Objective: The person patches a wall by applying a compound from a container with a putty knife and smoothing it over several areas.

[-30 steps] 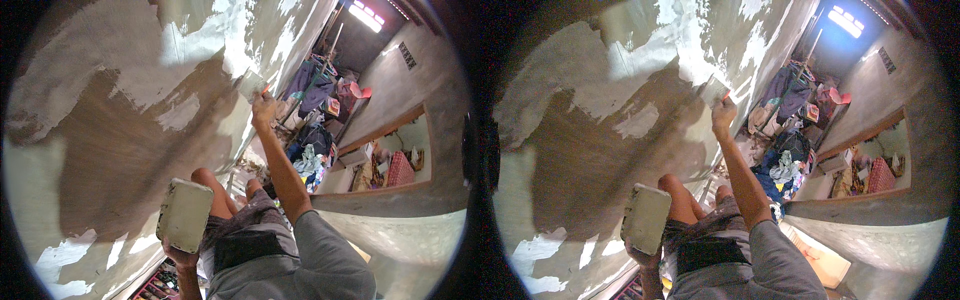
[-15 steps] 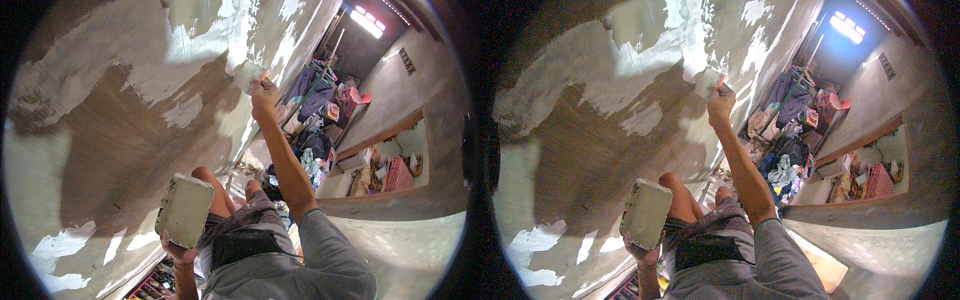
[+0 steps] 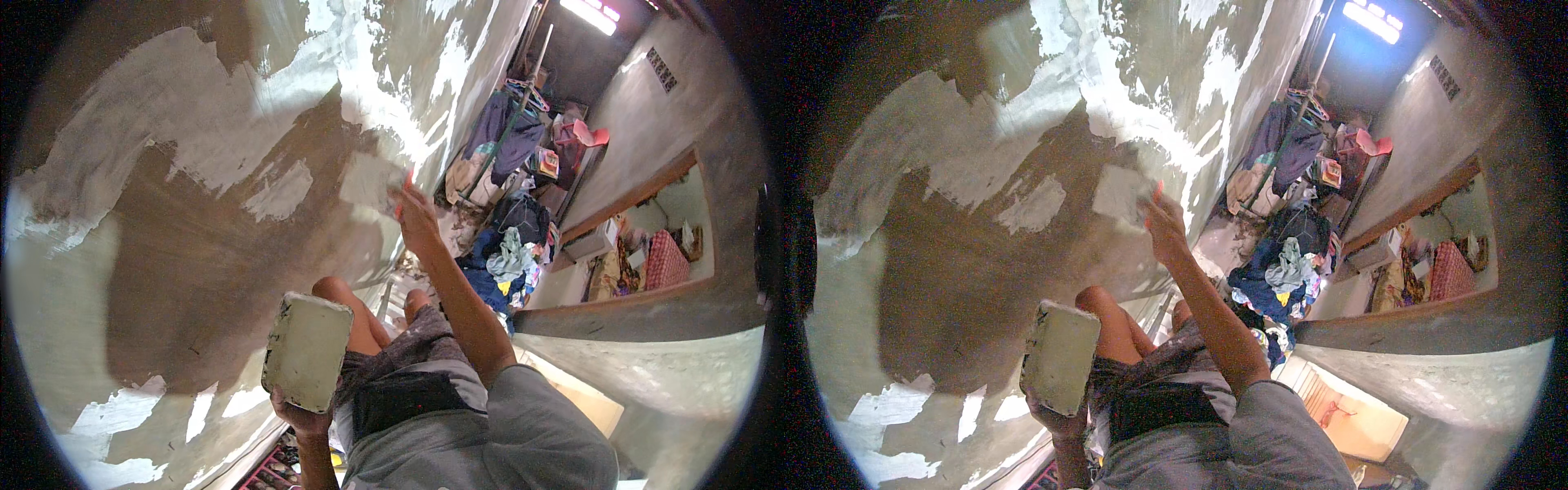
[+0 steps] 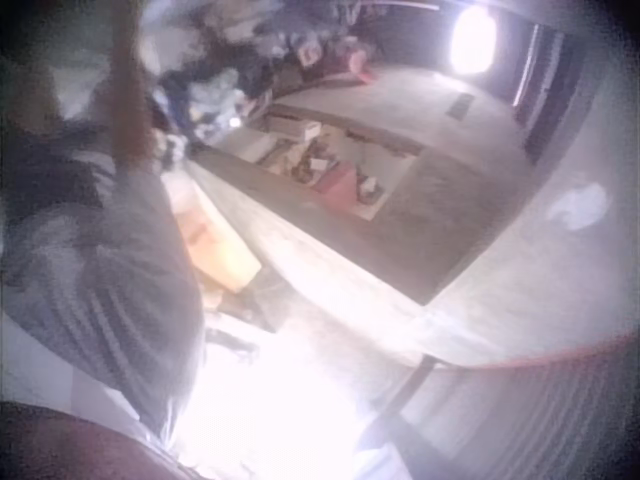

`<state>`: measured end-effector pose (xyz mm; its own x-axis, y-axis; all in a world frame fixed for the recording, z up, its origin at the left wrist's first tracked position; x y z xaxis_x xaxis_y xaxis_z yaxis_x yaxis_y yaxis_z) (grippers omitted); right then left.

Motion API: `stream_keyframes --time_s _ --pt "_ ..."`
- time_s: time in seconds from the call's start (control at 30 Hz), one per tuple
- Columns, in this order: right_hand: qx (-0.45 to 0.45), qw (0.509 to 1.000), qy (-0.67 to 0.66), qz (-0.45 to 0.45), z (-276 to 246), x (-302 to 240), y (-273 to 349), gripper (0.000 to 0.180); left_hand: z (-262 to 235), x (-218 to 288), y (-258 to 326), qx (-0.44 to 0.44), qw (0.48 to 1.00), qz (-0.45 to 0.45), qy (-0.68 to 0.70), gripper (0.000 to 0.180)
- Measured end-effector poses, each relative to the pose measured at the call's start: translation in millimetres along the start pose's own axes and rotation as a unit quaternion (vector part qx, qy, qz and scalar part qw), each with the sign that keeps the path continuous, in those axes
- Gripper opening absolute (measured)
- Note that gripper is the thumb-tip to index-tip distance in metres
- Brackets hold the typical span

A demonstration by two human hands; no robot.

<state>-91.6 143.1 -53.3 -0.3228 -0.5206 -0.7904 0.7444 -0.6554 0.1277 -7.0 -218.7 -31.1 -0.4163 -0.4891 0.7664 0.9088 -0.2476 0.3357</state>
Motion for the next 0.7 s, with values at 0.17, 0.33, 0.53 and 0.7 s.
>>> stream_keyframes --time_s 0.17,0.33,0.53,0.7 --pt "0.045 0.987 -0.096 0.119 -100.3 79.7 40.8 0.009 -11.3 -19.1 1.4 -0.062 0.986 -0.085 0.126 0.068" --pt "0.127 0.972 -0.064 0.189 -142.7 74.6 94.0 0.006 -9.1 -27.8 1.3 -0.08 0.983 -0.111 0.122 0.066" --pt "0.099 0.974 -0.104 0.173 -137.1 34.2 133.8 0.011 1.0 -25.0 8.9 -0.106 0.985 -0.102 0.092 0.065" --pt "0.076 0.976 -0.133 0.154 -167.2 51.4 153.6 0.009 20.6 -19.8 24.3 -0.119 0.984 -0.097 0.085 0.064"
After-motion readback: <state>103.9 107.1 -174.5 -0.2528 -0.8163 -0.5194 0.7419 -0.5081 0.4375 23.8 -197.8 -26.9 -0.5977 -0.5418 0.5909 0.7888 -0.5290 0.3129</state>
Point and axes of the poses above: each hand's wrist, its own y-axis away from the middle knuckle, its own z-axis out of the palm, x = y × z, the point moved 7 cm from there along -y, towards the middle knuckle, and after that the axes turned 7 degrees about -y, right-handed, at the moved point
